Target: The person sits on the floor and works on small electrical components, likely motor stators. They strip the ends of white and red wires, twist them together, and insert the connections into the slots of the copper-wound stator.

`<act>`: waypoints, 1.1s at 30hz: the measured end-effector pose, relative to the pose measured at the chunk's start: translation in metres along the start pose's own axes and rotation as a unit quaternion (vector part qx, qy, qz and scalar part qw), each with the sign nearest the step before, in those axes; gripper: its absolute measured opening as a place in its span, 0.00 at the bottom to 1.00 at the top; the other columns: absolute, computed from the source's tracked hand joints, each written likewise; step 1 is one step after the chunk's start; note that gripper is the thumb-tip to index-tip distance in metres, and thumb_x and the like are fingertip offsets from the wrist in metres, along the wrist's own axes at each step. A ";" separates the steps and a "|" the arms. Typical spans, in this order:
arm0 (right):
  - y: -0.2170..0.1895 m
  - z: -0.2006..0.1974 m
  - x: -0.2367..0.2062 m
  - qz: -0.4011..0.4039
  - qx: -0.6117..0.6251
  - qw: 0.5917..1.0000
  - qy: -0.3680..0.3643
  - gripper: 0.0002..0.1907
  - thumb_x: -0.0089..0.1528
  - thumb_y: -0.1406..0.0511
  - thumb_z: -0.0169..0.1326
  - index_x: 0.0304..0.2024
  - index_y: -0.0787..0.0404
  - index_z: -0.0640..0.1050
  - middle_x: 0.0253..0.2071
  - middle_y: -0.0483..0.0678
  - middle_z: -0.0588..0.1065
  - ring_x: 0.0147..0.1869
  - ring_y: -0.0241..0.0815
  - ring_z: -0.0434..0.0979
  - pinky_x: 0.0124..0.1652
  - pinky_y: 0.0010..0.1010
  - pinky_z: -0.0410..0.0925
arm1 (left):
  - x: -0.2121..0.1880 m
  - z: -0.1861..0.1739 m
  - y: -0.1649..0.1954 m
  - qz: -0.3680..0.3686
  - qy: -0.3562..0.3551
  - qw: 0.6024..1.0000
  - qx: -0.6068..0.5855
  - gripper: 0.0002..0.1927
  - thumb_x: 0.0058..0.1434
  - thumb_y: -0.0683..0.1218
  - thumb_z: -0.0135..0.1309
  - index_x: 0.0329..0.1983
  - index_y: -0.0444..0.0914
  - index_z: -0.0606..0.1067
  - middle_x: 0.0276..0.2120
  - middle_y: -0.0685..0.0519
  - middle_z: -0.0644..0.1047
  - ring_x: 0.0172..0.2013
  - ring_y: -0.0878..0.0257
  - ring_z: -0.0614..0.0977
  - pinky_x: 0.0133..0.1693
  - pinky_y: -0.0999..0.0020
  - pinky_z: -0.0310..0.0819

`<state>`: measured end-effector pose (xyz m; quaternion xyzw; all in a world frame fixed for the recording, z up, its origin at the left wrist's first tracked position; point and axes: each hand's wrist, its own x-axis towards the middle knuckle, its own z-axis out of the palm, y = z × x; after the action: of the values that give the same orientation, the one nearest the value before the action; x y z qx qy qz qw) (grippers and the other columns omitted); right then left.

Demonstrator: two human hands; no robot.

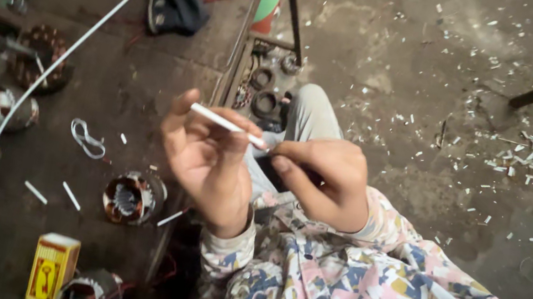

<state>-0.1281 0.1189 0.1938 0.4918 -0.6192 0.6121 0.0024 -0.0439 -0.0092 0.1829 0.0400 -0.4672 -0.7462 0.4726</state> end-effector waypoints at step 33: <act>0.005 -0.002 -0.010 0.027 -0.017 0.999 0.033 0.03 0.63 0.74 0.59 0.39 0.67 0.79 0.29 0.50 0.77 0.26 0.37 0.74 0.30 0.28 0.65 | -0.005 0.000 -0.004 -0.011 -0.018 1.000 0.016 0.29 0.71 0.36 0.61 0.70 0.37 0.62 0.41 0.44 0.79 0.38 0.60 0.82 0.42 0.69 0.79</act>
<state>-0.1271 0.1258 0.1843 0.4545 -0.6423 0.6170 0.0146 -0.0437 -0.0052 0.1785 0.0391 -0.4871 -0.7444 0.4551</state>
